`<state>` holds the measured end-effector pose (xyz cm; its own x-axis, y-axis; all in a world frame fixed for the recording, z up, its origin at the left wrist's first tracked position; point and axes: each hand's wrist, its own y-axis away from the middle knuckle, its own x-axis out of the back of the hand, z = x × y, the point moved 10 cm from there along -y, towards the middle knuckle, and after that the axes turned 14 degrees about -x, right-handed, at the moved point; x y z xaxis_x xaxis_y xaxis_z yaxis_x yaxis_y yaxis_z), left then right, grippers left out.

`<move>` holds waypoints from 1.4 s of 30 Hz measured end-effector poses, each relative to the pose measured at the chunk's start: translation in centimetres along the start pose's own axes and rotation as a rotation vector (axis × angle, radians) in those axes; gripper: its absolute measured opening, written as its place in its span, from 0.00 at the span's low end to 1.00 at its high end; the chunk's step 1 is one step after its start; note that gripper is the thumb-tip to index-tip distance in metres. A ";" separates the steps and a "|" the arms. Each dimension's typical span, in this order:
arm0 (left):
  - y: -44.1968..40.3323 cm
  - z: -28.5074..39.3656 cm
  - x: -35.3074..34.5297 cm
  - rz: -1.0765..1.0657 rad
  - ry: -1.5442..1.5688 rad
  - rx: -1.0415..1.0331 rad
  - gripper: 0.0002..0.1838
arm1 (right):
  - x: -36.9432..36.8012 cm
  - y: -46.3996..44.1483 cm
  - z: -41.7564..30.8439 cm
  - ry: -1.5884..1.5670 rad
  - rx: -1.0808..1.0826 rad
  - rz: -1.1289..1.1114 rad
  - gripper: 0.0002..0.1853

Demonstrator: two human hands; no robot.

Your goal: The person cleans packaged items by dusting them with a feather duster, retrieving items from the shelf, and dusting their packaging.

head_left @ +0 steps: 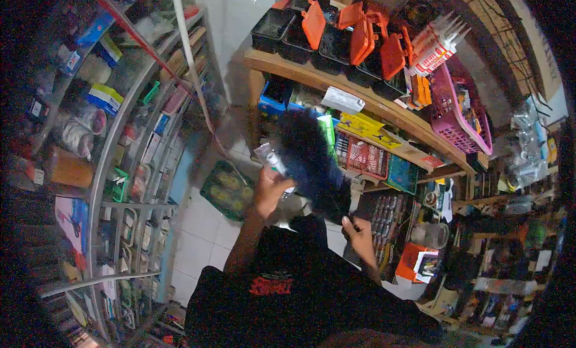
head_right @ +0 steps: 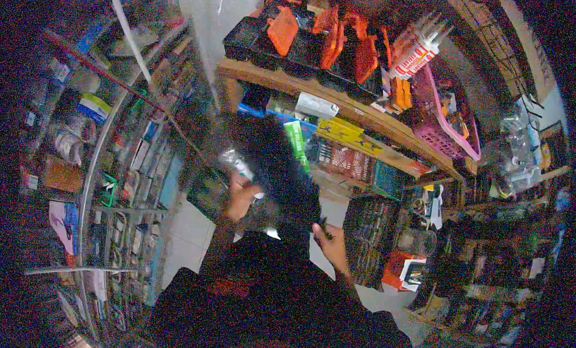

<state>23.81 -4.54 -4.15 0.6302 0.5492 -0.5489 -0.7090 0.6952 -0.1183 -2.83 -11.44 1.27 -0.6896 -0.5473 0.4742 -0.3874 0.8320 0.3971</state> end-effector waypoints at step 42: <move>0.1 3.2 -2.6 0.071 0.027 -0.044 0.38 | 1.8 -2.8 0.2 -0.043 0.042 -0.213 0.22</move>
<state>23.14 -4.43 -0.08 0.5691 0.5833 -0.5796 -0.7655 0.6332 -0.1144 -3.08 -14.73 0.85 -0.6142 -0.7078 0.3489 -0.5516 0.7012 0.4517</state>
